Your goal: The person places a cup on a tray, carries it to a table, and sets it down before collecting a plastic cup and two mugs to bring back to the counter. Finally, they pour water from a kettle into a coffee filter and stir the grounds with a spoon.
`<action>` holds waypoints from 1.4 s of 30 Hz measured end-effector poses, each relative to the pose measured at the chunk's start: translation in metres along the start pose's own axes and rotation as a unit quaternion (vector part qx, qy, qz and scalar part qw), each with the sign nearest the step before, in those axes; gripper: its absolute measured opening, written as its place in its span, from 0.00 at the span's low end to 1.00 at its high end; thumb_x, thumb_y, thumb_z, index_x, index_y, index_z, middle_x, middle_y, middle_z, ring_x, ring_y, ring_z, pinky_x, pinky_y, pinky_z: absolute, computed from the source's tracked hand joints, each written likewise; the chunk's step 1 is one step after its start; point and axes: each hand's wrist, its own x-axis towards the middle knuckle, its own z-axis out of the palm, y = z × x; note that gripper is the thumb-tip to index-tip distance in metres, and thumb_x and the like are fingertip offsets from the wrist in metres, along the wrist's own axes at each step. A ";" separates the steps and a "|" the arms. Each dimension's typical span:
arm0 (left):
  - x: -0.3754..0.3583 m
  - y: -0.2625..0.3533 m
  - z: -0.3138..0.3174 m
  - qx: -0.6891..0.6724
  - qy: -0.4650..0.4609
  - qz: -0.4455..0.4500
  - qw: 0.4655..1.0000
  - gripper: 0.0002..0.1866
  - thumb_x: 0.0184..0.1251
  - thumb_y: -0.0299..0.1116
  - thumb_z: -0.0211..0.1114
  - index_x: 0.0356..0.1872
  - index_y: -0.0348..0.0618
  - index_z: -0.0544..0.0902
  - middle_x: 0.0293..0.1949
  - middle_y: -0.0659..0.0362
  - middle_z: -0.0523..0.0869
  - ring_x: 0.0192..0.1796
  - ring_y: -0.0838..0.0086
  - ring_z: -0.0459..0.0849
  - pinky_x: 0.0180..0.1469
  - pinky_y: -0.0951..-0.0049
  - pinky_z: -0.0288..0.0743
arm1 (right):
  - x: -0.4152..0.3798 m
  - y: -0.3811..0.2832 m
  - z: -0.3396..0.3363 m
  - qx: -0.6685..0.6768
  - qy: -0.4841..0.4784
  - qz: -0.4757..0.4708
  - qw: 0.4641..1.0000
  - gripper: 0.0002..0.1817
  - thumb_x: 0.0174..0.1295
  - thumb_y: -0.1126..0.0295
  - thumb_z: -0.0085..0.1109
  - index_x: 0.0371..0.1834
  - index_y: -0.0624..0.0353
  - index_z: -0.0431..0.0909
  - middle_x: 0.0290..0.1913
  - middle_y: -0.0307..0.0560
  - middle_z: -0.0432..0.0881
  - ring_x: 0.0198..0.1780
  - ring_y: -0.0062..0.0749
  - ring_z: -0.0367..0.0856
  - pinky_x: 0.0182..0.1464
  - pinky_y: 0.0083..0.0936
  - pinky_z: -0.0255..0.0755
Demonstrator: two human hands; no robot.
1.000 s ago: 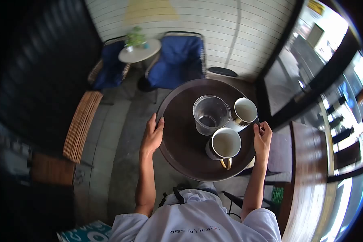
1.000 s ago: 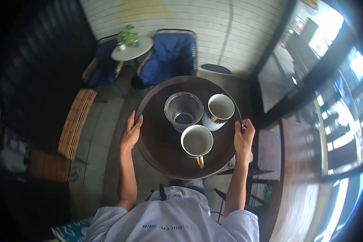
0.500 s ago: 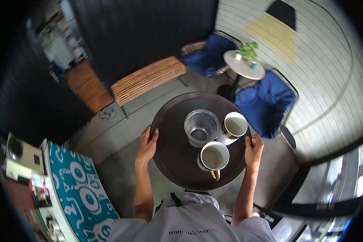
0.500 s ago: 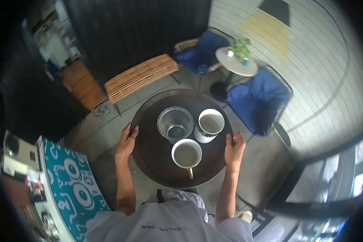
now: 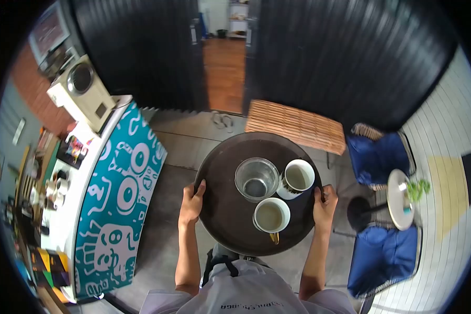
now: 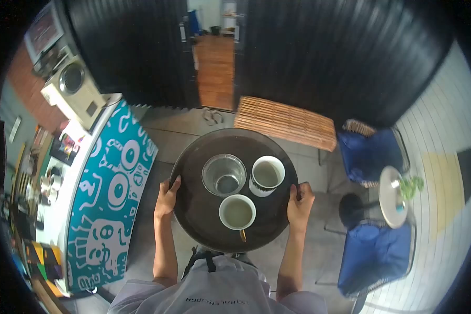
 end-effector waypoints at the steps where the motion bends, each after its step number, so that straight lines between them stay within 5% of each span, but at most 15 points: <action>1: 0.007 0.000 -0.005 -0.023 0.044 0.008 0.999 0.22 0.70 0.43 0.61 0.45 0.28 0.79 0.42 0.55 0.77 0.47 0.75 0.72 0.52 0.74 0.67 | 0.011 -0.002 0.020 0.008 -0.020 -0.010 1.000 0.11 0.62 0.79 0.58 0.25 0.64 0.65 0.20 0.36 0.63 0.23 0.17 0.59 0.25 0.21 0.54; 8: 0.095 -0.006 -0.073 -0.051 0.070 -0.024 0.996 0.21 0.70 0.43 0.61 0.46 0.28 0.78 0.42 0.56 0.77 0.47 0.75 0.72 0.53 0.75 0.66 | 0.060 -0.015 0.157 0.040 -0.105 0.031 0.993 0.10 0.65 0.76 0.56 0.27 0.63 0.66 0.16 0.33 0.63 0.19 0.13 0.58 0.20 0.20 0.50; 11: 0.122 0.039 -0.092 -0.013 0.174 0.018 0.984 0.20 0.70 0.42 0.61 0.46 0.29 0.79 0.42 0.57 0.78 0.47 0.75 0.73 0.53 0.75 0.66 | 0.094 -0.025 0.224 0.076 -0.165 0.053 0.982 0.10 0.66 0.75 0.56 0.28 0.63 0.66 0.16 0.33 0.64 0.18 0.12 0.58 0.19 0.20 0.49; 13: 0.138 0.054 -0.106 0.017 0.151 -0.047 0.987 0.20 0.71 0.42 0.60 0.46 0.30 0.79 0.42 0.56 0.77 0.47 0.74 0.72 0.53 0.74 0.66 | 0.106 -0.047 0.256 0.097 -0.184 0.066 0.976 0.10 0.67 0.74 0.56 0.29 0.63 0.67 0.15 0.32 0.63 0.18 0.12 0.57 0.19 0.19 0.47; 17: 0.194 0.052 -0.122 -0.044 0.230 -0.017 0.972 0.21 0.71 0.44 0.59 0.48 0.31 0.78 0.46 0.52 0.74 0.50 0.70 0.70 0.55 0.71 0.64 | 0.149 -0.046 0.339 0.115 -0.203 -0.009 0.972 0.07 0.67 0.77 0.54 0.31 0.66 0.67 0.23 0.39 0.68 0.24 0.16 0.65 0.24 0.19 0.59; 18: 0.215 0.039 -0.136 -0.055 0.189 -0.051 0.979 0.23 0.71 0.44 0.59 0.54 0.32 0.77 0.52 0.50 0.74 0.55 0.66 0.71 0.61 0.71 0.62 | 0.160 -0.049 0.358 0.117 -0.219 0.019 0.969 0.07 0.66 0.79 0.54 0.31 0.66 0.67 0.27 0.42 0.69 0.27 0.19 0.67 0.29 0.20 0.63; 22: 0.287 0.029 -0.150 -0.044 0.229 -0.032 0.972 0.23 0.71 0.43 0.59 0.53 0.31 0.77 0.53 0.50 0.75 0.55 0.66 0.71 0.60 0.70 0.62 | 0.205 -0.050 0.434 0.106 -0.244 -0.030 0.963 0.09 0.65 0.77 0.56 0.30 0.66 0.68 0.25 0.41 0.68 0.26 0.21 0.64 0.28 0.23 0.63; 25: 0.341 0.042 -0.153 -0.077 0.241 0.010 0.967 0.22 0.70 0.42 0.59 0.51 0.30 0.77 0.49 0.51 0.76 0.52 0.70 0.71 0.57 0.72 0.64 | 0.242 -0.046 0.494 0.099 -0.254 -0.031 0.962 0.09 0.65 0.76 0.57 0.31 0.67 0.68 0.25 0.43 0.69 0.26 0.21 0.64 0.28 0.24 0.62; 27: 0.371 0.061 -0.158 -0.058 0.209 -0.059 0.974 0.21 0.70 0.41 0.59 0.49 0.29 0.77 0.45 0.53 0.77 0.49 0.73 0.71 0.55 0.73 0.64 | 0.268 -0.048 0.523 0.063 -0.270 -0.016 0.961 0.08 0.65 0.76 0.56 0.31 0.67 0.69 0.26 0.45 0.70 0.26 0.22 0.66 0.29 0.24 0.64; 30: 0.423 0.075 -0.151 -0.074 0.281 -0.007 0.957 0.20 0.71 0.40 0.59 0.47 0.27 0.78 0.37 0.57 0.79 0.43 0.75 0.73 0.50 0.74 0.67 | 0.309 -0.058 0.574 0.075 -0.288 -0.058 0.953 0.07 0.65 0.77 0.56 0.33 0.69 0.68 0.30 0.49 0.73 0.31 0.28 0.74 0.37 0.24 0.71; 32: 0.445 0.077 -0.149 -0.057 0.319 0.006 0.946 0.19 0.72 0.40 0.57 0.47 0.28 0.79 0.31 0.61 0.80 0.39 0.77 0.74 0.46 0.76 0.69 | 0.333 -0.064 0.605 0.079 -0.299 -0.073 0.948 0.07 0.65 0.76 0.57 0.33 0.68 0.70 0.28 0.46 0.73 0.29 0.25 0.71 0.35 0.23 0.68; 35: 0.474 0.121 -0.149 -0.110 0.318 0.003 0.942 0.19 0.72 0.39 0.57 0.48 0.29 0.79 0.32 0.61 0.80 0.39 0.77 0.74 0.46 0.76 0.68 | 0.362 -0.079 0.649 0.119 -0.300 -0.076 0.943 0.07 0.65 0.75 0.57 0.31 0.66 0.71 0.25 0.41 0.72 0.27 0.21 0.66 0.32 0.22 0.63; 42: 0.577 0.105 -0.182 -0.053 0.368 -0.025 0.928 0.19 0.72 0.41 0.58 0.48 0.30 0.79 0.35 0.62 0.79 0.40 0.79 0.71 0.45 0.75 0.66 | 0.415 -0.100 0.760 0.097 -0.374 -0.056 0.920 0.07 0.66 0.77 0.54 0.32 0.66 0.68 0.26 0.42 0.70 0.31 0.22 0.70 0.35 0.22 0.66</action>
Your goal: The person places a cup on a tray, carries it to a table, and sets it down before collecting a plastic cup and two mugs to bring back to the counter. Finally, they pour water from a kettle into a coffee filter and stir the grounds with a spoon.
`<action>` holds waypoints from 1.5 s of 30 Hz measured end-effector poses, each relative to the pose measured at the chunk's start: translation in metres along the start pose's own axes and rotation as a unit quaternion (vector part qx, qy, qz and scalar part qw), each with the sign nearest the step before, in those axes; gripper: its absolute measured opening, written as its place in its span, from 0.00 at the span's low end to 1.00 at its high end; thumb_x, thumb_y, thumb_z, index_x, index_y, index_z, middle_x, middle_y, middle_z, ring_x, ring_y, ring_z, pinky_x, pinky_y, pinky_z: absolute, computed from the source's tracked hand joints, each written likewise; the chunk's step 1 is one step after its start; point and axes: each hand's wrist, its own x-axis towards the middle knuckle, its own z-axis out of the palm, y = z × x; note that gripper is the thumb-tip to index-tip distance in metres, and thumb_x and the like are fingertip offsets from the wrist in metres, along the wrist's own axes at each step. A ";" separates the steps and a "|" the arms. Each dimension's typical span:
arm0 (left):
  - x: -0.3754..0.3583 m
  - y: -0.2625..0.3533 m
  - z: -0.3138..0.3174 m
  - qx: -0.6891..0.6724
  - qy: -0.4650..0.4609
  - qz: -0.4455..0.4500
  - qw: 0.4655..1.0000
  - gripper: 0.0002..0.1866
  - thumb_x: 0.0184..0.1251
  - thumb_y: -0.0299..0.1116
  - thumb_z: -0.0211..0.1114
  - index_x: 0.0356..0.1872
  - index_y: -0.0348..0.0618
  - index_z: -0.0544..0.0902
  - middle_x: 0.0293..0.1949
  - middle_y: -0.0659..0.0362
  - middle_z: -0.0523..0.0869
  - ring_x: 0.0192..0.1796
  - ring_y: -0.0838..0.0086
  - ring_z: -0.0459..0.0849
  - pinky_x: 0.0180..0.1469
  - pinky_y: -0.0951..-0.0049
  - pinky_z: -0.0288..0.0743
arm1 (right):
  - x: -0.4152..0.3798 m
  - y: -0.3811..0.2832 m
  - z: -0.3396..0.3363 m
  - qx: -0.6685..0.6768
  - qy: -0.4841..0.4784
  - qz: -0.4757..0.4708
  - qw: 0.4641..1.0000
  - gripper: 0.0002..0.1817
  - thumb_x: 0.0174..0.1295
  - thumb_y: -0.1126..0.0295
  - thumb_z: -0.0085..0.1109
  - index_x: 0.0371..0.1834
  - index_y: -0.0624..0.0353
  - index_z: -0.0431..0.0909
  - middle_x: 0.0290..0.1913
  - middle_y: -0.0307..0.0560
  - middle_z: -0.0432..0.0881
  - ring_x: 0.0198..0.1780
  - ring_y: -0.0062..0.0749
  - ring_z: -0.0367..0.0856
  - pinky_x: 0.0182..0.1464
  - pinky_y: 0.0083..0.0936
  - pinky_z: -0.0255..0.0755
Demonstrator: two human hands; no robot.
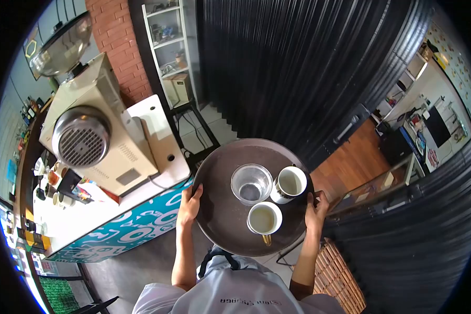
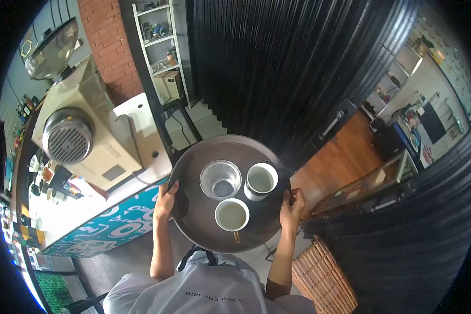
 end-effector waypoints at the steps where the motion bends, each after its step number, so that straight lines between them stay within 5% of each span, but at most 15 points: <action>1: 0.018 -0.005 0.011 0.013 0.040 0.036 0.998 0.20 0.72 0.42 0.59 0.47 0.31 0.79 0.35 0.62 0.78 0.40 0.79 0.70 0.45 0.75 0.66 | 0.019 0.002 0.008 0.012 -0.008 -0.016 1.000 0.07 0.66 0.77 0.54 0.32 0.66 0.68 0.27 0.43 0.71 0.31 0.23 0.71 0.36 0.23 0.66; 3: 0.054 -0.006 0.028 -0.027 0.072 0.026 0.997 0.21 0.71 0.43 0.60 0.49 0.32 0.78 0.39 0.60 0.80 0.43 0.77 0.72 0.49 0.74 0.66 | 0.063 0.009 0.028 -0.003 -0.012 -0.034 0.999 0.07 0.66 0.77 0.55 0.33 0.67 0.68 0.28 0.44 0.71 0.33 0.23 0.71 0.36 0.23 0.66; 6: 0.109 0.019 0.037 0.005 -0.013 -0.014 1.000 0.20 0.71 0.44 0.60 0.48 0.35 0.79 0.44 0.56 0.81 0.50 0.72 0.75 0.57 0.74 0.64 | 0.127 0.018 0.065 -0.015 0.004 -0.076 0.997 0.07 0.66 0.77 0.56 0.34 0.68 0.68 0.30 0.45 0.71 0.35 0.24 0.70 0.37 0.23 0.67; 7: 0.114 0.024 0.052 -0.048 0.067 -0.002 0.997 0.18 0.72 0.43 0.59 0.47 0.35 0.80 0.42 0.57 0.81 0.48 0.73 0.75 0.55 0.74 0.65 | 0.138 0.017 0.075 -0.012 0.025 -0.089 0.996 0.08 0.66 0.77 0.56 0.34 0.69 0.68 0.31 0.45 0.71 0.35 0.24 0.69 0.37 0.23 0.67; 14: 0.226 0.063 0.070 -0.036 0.084 -0.003 0.996 0.21 0.73 0.44 0.58 0.51 0.32 0.78 0.46 0.54 0.82 0.51 0.71 0.75 0.58 0.73 0.64 | 0.263 0.000 0.145 0.016 -0.053 -0.073 0.996 0.08 0.64 0.79 0.56 0.30 0.65 0.68 0.25 0.39 0.69 0.31 0.20 0.66 0.34 0.21 0.63; 18: 0.284 0.077 0.079 -0.081 0.079 0.064 0.992 0.17 0.75 0.38 0.54 0.42 0.30 0.81 0.29 0.65 0.79 0.35 0.79 0.73 0.39 0.75 0.68 | 0.330 -0.009 0.199 0.023 -0.088 -0.079 0.993 0.07 0.64 0.79 0.56 0.30 0.65 0.68 0.26 0.40 0.68 0.32 0.20 0.66 0.35 0.21 0.63; 25: 0.372 0.094 0.097 -0.127 0.183 0.014 0.975 0.17 0.74 0.39 0.56 0.39 0.30 0.81 0.28 0.66 0.79 0.33 0.80 0.73 0.38 0.75 0.68 | 0.444 -0.019 0.302 0.054 -0.159 -0.074 0.983 0.08 0.64 0.75 0.58 0.33 0.66 0.70 0.30 0.43 0.70 0.35 0.23 0.67 0.39 0.24 0.65; 27: 0.394 0.087 0.101 -0.108 0.290 -0.022 0.951 0.16 0.74 0.39 0.56 0.39 0.31 0.80 0.28 0.66 0.79 0.32 0.81 0.73 0.36 0.75 0.68 | 0.478 -0.012 0.333 0.043 -0.186 -0.093 0.977 0.09 0.64 0.74 0.59 0.33 0.67 0.70 0.31 0.43 0.70 0.35 0.23 0.68 0.41 0.23 0.65; 30: 0.422 0.096 0.095 -0.134 0.258 -0.016 0.957 0.15 0.73 0.38 0.56 0.38 0.33 0.80 0.26 0.68 0.76 0.31 0.84 0.71 0.34 0.78 0.66 | 0.523 -0.002 0.384 0.016 -0.208 -0.166 0.964 0.09 0.64 0.73 0.59 0.36 0.67 0.70 0.32 0.43 0.70 0.35 0.23 0.68 0.41 0.23 0.66; 36: 0.476 0.127 0.085 -0.131 0.323 -0.024 0.937 0.15 0.73 0.37 0.57 0.33 0.34 0.78 0.23 0.70 0.73 0.27 0.86 0.68 0.28 0.80 0.61 | 0.560 -0.047 0.468 0.031 -0.316 -0.066 0.946 0.09 0.65 0.72 0.59 0.38 0.67 0.72 0.34 0.42 0.70 0.38 0.23 0.68 0.42 0.21 0.65; 38: 0.498 0.126 0.077 -0.120 0.350 -0.039 0.928 0.15 0.73 0.38 0.57 0.33 0.35 0.78 0.23 0.70 0.71 0.26 0.86 0.67 0.27 0.80 0.61 | 0.563 -0.042 0.501 0.068 -0.239 -0.054 0.967 0.10 0.65 0.72 0.60 0.40 0.68 0.72 0.35 0.43 0.72 0.40 0.24 0.71 0.44 0.21 0.67; 41: 0.535 0.138 0.060 -0.114 0.358 -0.050 0.925 0.15 0.73 0.38 0.57 0.33 0.34 0.78 0.23 0.70 0.71 0.26 0.86 0.67 0.28 0.79 0.61 | 0.588 -0.054 0.543 0.027 -0.330 -0.081 0.940 0.12 0.65 0.70 0.59 0.42 0.69 0.73 0.37 0.46 0.75 0.42 0.29 0.75 0.48 0.26 0.68; 45: 0.590 0.123 0.020 -0.071 0.357 0.002 0.932 0.15 0.72 0.38 0.58 0.32 0.34 0.77 0.22 0.70 0.70 0.28 0.86 0.67 0.29 0.79 0.61 | 0.594 -0.075 0.607 0.057 -0.277 -0.143 0.949 0.12 0.66 0.70 0.59 0.40 0.70 0.73 0.35 0.46 0.75 0.41 0.30 0.74 0.48 0.27 0.68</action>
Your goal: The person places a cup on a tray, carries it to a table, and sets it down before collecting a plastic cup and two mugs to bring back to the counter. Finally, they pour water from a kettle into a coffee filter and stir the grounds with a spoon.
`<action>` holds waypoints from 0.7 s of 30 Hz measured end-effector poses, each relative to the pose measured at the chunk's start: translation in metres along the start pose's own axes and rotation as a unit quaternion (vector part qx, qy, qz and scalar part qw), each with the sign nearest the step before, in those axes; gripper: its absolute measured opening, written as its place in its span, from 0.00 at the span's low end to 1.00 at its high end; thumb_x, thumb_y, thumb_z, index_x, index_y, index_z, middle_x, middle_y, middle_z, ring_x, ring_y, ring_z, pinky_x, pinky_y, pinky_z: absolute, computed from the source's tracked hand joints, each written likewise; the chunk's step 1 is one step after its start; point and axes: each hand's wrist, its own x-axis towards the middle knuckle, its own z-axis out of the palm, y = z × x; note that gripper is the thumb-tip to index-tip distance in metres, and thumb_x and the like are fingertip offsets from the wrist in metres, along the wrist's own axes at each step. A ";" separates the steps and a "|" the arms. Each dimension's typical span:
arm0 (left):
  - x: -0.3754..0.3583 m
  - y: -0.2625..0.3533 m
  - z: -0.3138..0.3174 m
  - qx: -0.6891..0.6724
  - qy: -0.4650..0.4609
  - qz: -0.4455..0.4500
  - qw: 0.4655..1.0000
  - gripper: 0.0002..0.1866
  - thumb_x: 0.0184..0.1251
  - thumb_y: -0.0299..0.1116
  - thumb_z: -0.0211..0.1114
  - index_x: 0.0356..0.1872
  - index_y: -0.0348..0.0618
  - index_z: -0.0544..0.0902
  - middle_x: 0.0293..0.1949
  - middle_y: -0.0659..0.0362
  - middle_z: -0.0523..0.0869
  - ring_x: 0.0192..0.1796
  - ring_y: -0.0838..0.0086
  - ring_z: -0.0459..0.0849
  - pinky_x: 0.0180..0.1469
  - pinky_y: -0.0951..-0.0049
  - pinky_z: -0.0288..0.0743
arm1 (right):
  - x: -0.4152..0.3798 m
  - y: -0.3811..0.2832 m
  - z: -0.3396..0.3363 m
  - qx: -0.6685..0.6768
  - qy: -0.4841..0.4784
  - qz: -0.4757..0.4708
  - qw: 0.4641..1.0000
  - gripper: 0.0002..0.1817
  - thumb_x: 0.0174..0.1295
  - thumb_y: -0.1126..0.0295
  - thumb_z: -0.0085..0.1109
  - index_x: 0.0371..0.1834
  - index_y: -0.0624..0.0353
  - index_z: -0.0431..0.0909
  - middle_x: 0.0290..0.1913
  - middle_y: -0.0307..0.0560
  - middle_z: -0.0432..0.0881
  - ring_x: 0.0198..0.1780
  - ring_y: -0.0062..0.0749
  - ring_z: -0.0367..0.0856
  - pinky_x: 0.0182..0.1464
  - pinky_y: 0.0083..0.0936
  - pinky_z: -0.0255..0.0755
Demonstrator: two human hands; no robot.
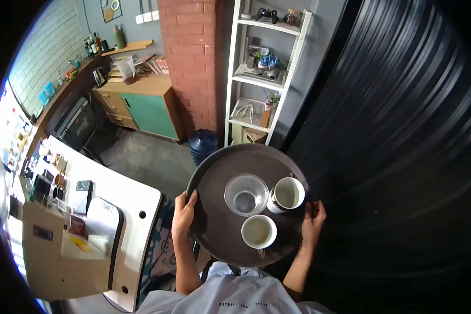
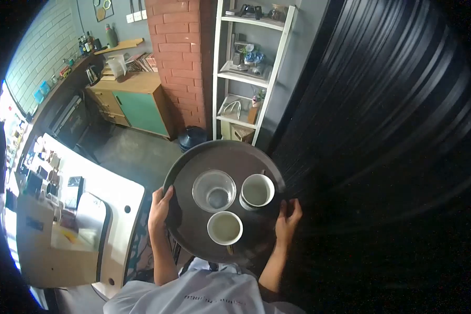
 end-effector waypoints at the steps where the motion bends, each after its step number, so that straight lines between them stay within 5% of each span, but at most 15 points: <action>1: 0.007 0.015 0.009 -0.005 0.042 -0.018 0.999 0.15 0.72 0.38 0.58 0.32 0.34 0.77 0.22 0.70 0.70 0.28 0.85 0.67 0.29 0.78 0.61 | 0.009 -0.016 0.010 0.022 -0.001 -0.002 1.000 0.11 0.66 0.70 0.58 0.39 0.70 0.72 0.34 0.46 0.73 0.40 0.28 0.73 0.47 0.26 0.67; 8: 0.105 0.025 0.015 0.006 0.042 -0.046 0.998 0.16 0.72 0.39 0.58 0.30 0.34 0.77 0.22 0.70 0.70 0.27 0.84 0.66 0.29 0.77 0.59 | 0.087 -0.013 0.078 0.087 -0.067 0.035 0.993 0.11 0.66 0.70 0.59 0.38 0.68 0.70 0.33 0.42 0.70 0.38 0.24 0.70 0.44 0.24 0.66; 10: 0.127 0.033 0.021 -0.001 0.071 -0.029 0.997 0.16 0.72 0.40 0.58 0.31 0.34 0.77 0.22 0.70 0.69 0.28 0.84 0.65 0.29 0.77 0.59 | 0.112 -0.008 0.102 0.000 -0.038 0.033 0.999 0.12 0.66 0.69 0.59 0.43 0.68 0.71 0.37 0.43 0.72 0.41 0.25 0.73 0.47 0.24 0.68; 14: 0.169 0.027 0.023 -0.022 0.108 -0.055 0.992 0.17 0.72 0.41 0.58 0.32 0.34 0.77 0.22 0.70 0.69 0.28 0.84 0.66 0.29 0.77 0.59 | 0.154 -0.012 0.145 0.043 -0.088 0.054 0.994 0.16 0.66 0.68 0.60 0.49 0.68 0.72 0.44 0.46 0.75 0.47 0.28 0.75 0.53 0.25 0.68; 16: 0.191 0.026 0.023 0.016 0.156 -0.032 0.987 0.16 0.73 0.41 0.58 0.34 0.35 0.76 0.23 0.70 0.68 0.29 0.85 0.65 0.30 0.78 0.59 | 0.179 -0.012 0.169 0.044 -0.154 0.044 0.986 0.16 0.66 0.69 0.60 0.49 0.68 0.72 0.44 0.46 0.74 0.46 0.28 0.75 0.52 0.25 0.69; 17: 0.202 0.030 0.014 0.001 0.093 -0.052 0.994 0.16 0.73 0.40 0.57 0.34 0.34 0.76 0.23 0.71 0.68 0.29 0.85 0.65 0.30 0.78 0.60 | 0.188 -0.011 0.186 0.046 -0.166 0.040 0.984 0.16 0.66 0.69 0.60 0.49 0.68 0.72 0.44 0.46 0.74 0.46 0.28 0.75 0.52 0.25 0.69; 19: 0.223 0.034 0.010 -0.017 0.108 -0.049 0.993 0.16 0.73 0.39 0.57 0.34 0.34 0.76 0.23 0.71 0.67 0.28 0.85 0.64 0.29 0.78 0.60 | 0.203 -0.008 0.221 0.070 -0.100 -0.012 0.992 0.12 0.66 0.69 0.59 0.41 0.68 0.71 0.36 0.42 0.71 0.39 0.24 0.71 0.44 0.23 0.68; 21: 0.244 0.034 0.010 -0.040 0.127 -0.041 0.990 0.16 0.74 0.39 0.57 0.33 0.34 0.76 0.23 0.71 0.67 0.28 0.86 0.63 0.29 0.78 0.60 | 0.225 -0.013 0.245 0.080 -0.154 -0.035 0.984 0.11 0.67 0.70 0.59 0.39 0.67 0.70 0.33 0.41 0.69 0.37 0.22 0.70 0.41 0.22 0.67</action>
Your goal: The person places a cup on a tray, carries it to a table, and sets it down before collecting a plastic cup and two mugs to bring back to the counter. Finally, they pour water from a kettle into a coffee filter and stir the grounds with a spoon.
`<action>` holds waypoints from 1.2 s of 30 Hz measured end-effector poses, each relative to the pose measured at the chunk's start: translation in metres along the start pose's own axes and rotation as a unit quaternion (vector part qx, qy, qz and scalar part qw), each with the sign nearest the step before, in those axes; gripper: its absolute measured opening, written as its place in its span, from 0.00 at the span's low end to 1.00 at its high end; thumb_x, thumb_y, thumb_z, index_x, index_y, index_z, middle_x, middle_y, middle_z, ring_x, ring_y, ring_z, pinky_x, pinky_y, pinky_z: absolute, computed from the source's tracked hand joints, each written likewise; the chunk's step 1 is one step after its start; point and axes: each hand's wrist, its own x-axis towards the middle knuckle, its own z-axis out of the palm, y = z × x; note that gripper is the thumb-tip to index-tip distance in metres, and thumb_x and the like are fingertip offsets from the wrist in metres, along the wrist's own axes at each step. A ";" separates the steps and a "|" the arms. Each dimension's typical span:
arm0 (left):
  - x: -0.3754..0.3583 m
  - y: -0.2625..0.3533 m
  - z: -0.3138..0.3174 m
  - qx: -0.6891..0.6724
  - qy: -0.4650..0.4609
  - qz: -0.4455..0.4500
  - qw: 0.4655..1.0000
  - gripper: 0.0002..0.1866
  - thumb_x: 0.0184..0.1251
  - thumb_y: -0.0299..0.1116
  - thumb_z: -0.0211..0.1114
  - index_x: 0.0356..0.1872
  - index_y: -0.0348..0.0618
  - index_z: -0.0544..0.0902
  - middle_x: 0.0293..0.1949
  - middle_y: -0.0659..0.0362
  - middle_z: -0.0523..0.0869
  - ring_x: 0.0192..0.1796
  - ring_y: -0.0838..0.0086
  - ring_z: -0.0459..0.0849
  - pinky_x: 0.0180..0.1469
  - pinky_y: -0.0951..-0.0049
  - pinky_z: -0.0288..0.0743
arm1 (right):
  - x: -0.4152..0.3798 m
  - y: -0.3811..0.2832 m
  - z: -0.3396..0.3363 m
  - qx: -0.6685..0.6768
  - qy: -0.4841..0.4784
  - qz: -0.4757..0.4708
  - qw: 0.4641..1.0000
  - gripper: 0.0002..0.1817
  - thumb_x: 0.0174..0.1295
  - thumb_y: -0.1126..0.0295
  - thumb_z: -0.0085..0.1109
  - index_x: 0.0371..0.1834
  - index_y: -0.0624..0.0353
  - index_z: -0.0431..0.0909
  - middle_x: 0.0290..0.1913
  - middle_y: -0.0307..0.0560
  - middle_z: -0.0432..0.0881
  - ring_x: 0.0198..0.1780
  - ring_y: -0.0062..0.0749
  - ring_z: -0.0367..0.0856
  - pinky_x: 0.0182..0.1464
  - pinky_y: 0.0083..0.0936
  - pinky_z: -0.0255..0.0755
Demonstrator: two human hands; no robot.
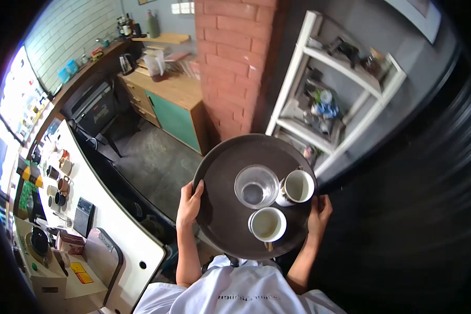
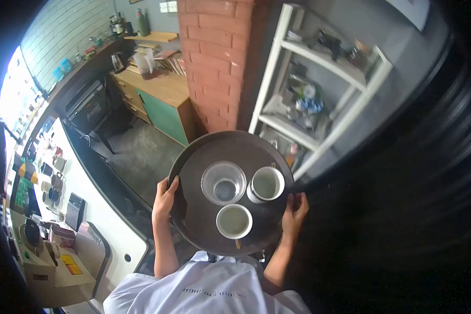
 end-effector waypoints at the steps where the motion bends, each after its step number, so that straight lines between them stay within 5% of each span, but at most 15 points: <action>1: 0.013 -0.001 0.000 0.007 0.015 0.001 1.000 0.16 0.74 0.39 0.57 0.32 0.34 0.75 0.23 0.71 0.67 0.28 0.86 0.63 0.28 0.78 0.59 | 0.017 -0.001 0.013 0.011 -0.043 -0.017 0.999 0.11 0.67 0.70 0.58 0.37 0.67 0.69 0.31 0.39 0.68 0.36 0.21 0.68 0.38 0.22 0.66; 9: 0.074 0.004 -0.022 -0.012 0.113 -0.007 0.993 0.16 0.74 0.37 0.56 0.29 0.36 0.74 0.22 0.72 0.67 0.27 0.87 0.62 0.27 0.79 0.57 | 0.104 -0.006 0.125 0.073 -0.162 -0.036 0.983 0.11 0.68 0.70 0.56 0.32 0.64 0.67 0.30 0.39 0.68 0.32 0.17 0.67 0.34 0.18 0.63; 17: 0.139 -0.015 -0.084 -0.019 0.260 0.000 0.965 0.12 0.72 0.35 0.56 0.31 0.36 0.74 0.23 0.70 0.68 0.28 0.86 0.64 0.28 0.78 0.59 | 0.143 -0.025 0.282 0.101 -0.293 -0.045 0.950 0.19 0.69 0.60 0.57 0.28 0.61 0.65 0.26 0.33 0.60 0.29 0.15 0.58 0.31 0.17 0.57; 26: 0.289 -0.039 -0.207 0.032 0.294 0.021 0.955 0.12 0.69 0.33 0.58 0.28 0.36 0.72 0.22 0.66 0.67 0.28 0.83 0.65 0.29 0.76 0.61 | 0.142 -0.031 0.493 0.110 -0.263 -0.069 0.956 0.17 0.67 0.65 0.61 0.25 0.57 0.64 0.26 0.31 0.60 0.30 0.16 0.59 0.31 0.17 0.54; 32: 0.397 -0.053 -0.286 0.094 0.270 -0.018 0.958 0.14 0.69 0.36 0.58 0.31 0.32 0.73 0.21 0.59 0.69 0.27 0.78 0.66 0.31 0.72 0.64 | 0.138 -0.033 0.612 0.135 -0.257 0.021 0.957 0.12 0.67 0.76 0.56 0.28 0.61 0.63 0.26 0.33 0.58 0.29 0.16 0.58 0.30 0.17 0.55; 36: 0.465 -0.051 -0.314 0.131 0.243 -0.022 0.961 0.15 0.69 0.38 0.58 0.34 0.32 0.75 0.21 0.54 0.72 0.27 0.74 0.68 0.32 0.68 0.66 | 0.144 -0.022 0.674 0.162 -0.228 -0.023 0.960 0.10 0.69 0.77 0.52 0.29 0.59 0.64 0.27 0.32 0.61 0.29 0.14 0.59 0.30 0.16 0.55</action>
